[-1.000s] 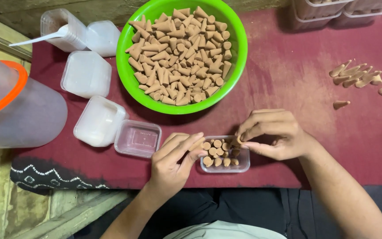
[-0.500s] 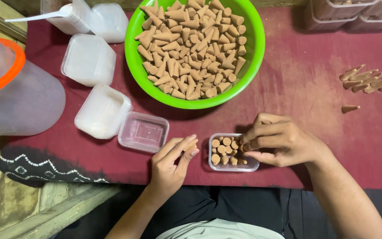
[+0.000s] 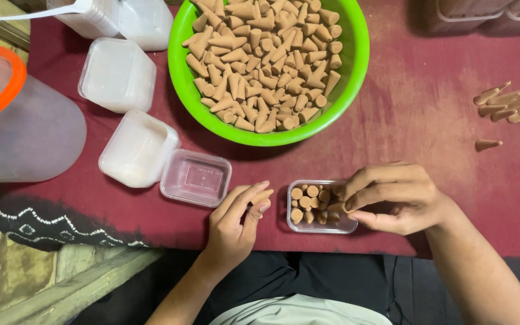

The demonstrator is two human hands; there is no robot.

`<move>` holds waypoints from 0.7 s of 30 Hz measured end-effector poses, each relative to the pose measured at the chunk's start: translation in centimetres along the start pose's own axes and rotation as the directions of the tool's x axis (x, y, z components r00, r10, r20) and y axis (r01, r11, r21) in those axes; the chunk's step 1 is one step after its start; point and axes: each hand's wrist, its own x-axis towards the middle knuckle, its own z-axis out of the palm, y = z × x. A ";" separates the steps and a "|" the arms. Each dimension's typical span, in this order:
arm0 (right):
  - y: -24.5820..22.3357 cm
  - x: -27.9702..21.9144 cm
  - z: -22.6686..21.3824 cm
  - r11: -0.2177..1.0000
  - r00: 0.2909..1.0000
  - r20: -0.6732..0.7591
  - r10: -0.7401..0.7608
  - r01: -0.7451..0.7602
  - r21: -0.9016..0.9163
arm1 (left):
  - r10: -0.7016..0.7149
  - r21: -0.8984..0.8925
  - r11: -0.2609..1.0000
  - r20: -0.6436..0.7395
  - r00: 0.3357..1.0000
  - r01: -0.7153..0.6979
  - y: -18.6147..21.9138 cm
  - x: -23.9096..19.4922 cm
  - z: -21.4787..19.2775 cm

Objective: The person is picking up incense cones from a large green bowl and neatly arranging them into small, clear plastic containers.

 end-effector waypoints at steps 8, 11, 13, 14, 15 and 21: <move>0.3 0.2 1.4 0.992 0.987 0.129 -0.095 0.105 -0.072 | -0.040 0.045 0.998 -0.064 0.997 0.042 -0.9 -1.0 0.8; -0.2 0.9 1.5 0.991 0.978 0.181 -0.101 0.115 -0.066 | -0.049 0.038 0.998 -0.065 0.997 0.051 -0.7 -0.9 0.7; -0.4 1.7 1.6 0.993 0.971 0.218 -0.102 0.113 -0.041 | -0.047 0.035 0.998 -0.070 0.996 0.049 -0.6 -0.9 0.7; -0.5 2.0 1.6 0.992 0.967 0.232 -0.109 0.120 -0.032 | -0.064 0.032 0.997 -0.074 0.995 0.066 -0.6 -1.0 0.7; -0.5 2.2 1.7 0.992 0.962 0.246 -0.117 0.126 -0.023 | -0.081 0.029 0.996 -0.078 0.994 0.083 -0.7 -1.1 0.8; -0.3 1.8 2.1 0.966 0.942 0.329 -0.070 0.145 -0.212 | -0.098 -0.021 0.995 -0.071 0.993 0.097 -0.6 -1.1 0.7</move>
